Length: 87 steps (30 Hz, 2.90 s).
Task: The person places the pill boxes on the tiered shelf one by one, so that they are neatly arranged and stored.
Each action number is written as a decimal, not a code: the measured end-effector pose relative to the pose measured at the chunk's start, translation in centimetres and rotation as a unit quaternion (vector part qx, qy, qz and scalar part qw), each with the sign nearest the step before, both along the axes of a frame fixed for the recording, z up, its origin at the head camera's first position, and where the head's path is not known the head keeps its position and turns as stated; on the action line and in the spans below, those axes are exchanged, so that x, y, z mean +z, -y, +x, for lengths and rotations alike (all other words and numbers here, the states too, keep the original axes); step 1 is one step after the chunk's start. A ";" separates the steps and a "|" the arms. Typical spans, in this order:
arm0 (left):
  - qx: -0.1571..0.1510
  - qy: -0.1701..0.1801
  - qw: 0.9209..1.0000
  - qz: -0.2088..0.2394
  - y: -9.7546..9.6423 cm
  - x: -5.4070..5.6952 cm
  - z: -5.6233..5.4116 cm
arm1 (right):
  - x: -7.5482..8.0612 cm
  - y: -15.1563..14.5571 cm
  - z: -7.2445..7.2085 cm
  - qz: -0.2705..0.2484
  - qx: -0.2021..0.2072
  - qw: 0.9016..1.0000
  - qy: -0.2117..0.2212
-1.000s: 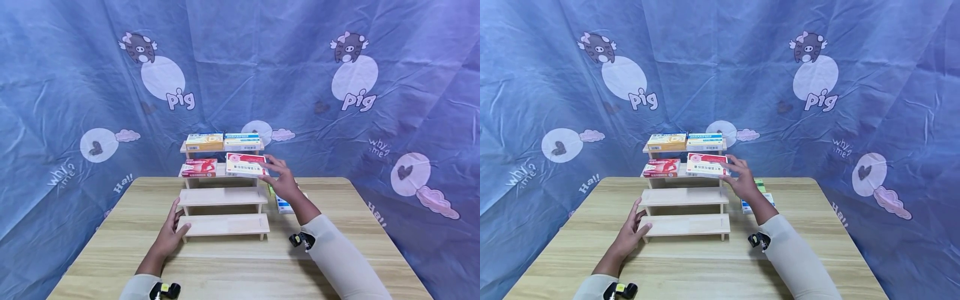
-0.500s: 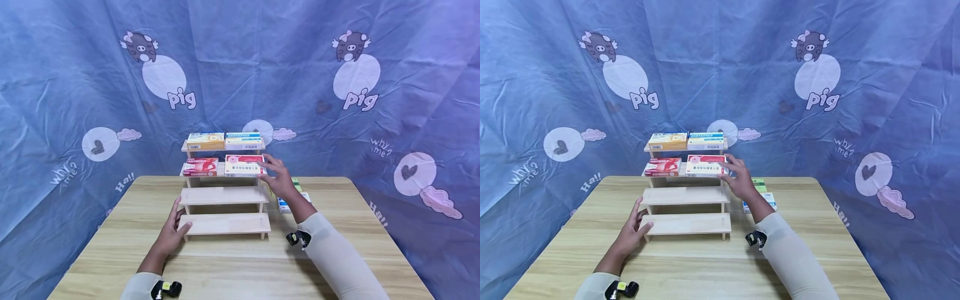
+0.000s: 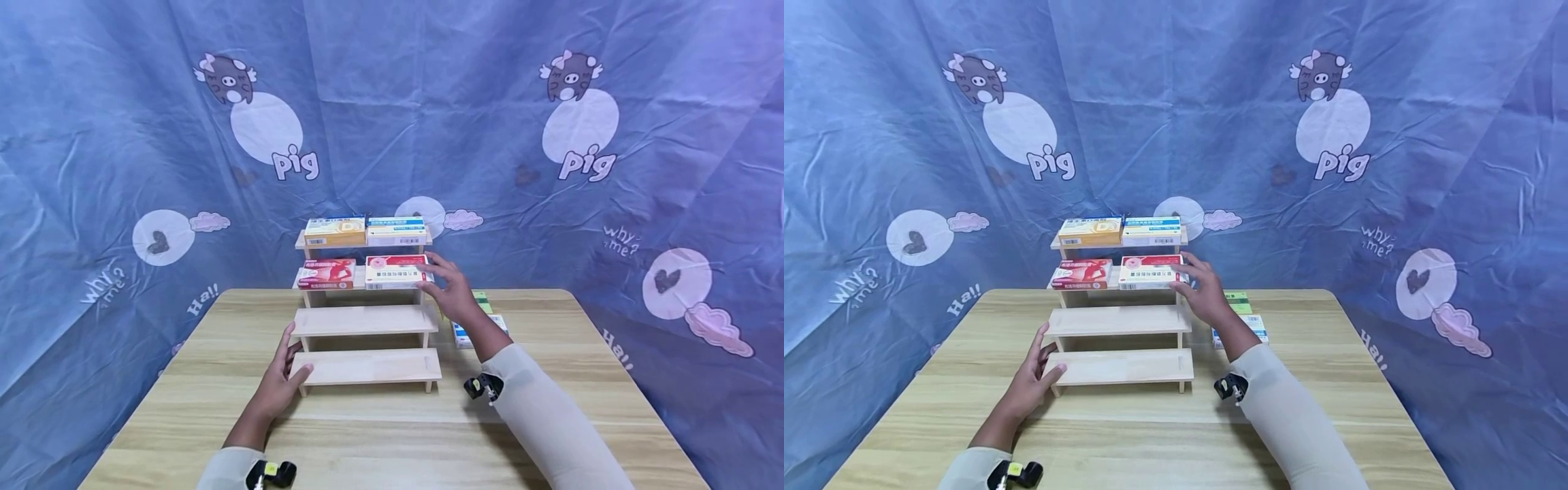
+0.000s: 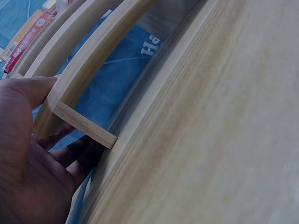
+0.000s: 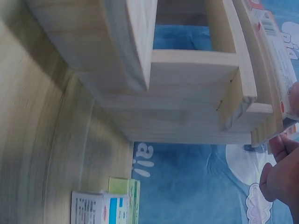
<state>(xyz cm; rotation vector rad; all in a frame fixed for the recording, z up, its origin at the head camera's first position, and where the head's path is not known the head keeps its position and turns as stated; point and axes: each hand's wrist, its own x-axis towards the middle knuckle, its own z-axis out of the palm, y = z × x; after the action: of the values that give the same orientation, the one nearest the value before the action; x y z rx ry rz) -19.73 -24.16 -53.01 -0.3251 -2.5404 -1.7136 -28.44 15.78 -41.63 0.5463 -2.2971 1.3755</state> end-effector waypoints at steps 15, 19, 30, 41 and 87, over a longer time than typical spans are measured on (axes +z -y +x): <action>-0.002 -0.004 1.000 0.005 0.0 0.0 -0.1 | 0.0 0.3 -0.2 -0.012 -0.005 1.000 0.024; -0.005 0.002 1.000 0.009 0.0 -0.1 -0.2 | 0.2 0.2 -0.2 -0.008 0.003 1.000 0.028; -0.001 0.007 1.000 0.012 0.2 -0.4 -0.1 | 0.1 -0.1 -0.2 -0.006 0.013 0.999 0.045; -0.004 -0.003 1.000 0.013 0.1 -0.2 -0.1 | -0.3 -0.9 0.2 -0.028 0.003 0.999 0.026; -0.002 0.005 1.000 0.003 0.0 -0.1 -0.2 | -4.8 -9.5 3.7 -0.073 -0.088 0.990 0.082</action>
<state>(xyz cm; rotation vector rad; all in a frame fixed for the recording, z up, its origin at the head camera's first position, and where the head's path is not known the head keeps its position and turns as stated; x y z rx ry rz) -19.88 -24.14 -53.06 -0.3214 -2.5427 -1.7290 -24.76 25.33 -46.42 0.1870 -2.2826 1.5343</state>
